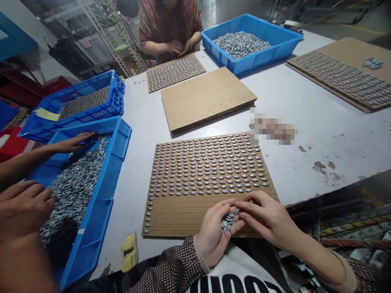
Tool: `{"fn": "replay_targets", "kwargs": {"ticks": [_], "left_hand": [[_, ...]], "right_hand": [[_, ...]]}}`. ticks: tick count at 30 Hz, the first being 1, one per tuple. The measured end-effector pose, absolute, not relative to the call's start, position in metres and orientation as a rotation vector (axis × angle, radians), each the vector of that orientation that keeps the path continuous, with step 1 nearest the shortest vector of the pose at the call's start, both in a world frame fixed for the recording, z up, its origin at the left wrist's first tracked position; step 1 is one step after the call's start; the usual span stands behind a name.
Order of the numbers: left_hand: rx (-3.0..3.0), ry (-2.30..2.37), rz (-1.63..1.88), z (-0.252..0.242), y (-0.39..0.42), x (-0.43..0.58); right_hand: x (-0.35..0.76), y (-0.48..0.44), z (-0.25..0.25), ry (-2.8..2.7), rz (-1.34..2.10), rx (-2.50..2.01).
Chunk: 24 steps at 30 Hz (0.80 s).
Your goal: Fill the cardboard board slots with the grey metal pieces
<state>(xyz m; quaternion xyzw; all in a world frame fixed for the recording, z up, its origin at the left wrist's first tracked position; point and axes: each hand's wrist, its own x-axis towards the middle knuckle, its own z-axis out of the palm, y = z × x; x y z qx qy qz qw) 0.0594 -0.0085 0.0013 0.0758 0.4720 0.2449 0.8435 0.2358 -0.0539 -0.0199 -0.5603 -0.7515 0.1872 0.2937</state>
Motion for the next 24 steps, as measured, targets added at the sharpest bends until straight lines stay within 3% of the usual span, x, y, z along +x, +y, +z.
{"fn": "replay_targets", "kwargs": {"ticks": [15, 24], "left_hand": [[0.464, 0.927, 0.425, -0.015, -0.015, 0.065], [0.161, 1.012, 0.553, 0.007, -0.003, 0.051]], "right_hand": [[0.231, -0.070, -0.017, -1.582, 1.098, -1.418], [0.285, -0.061, -0.053, -1.779, 0.394, -1.575]]}}
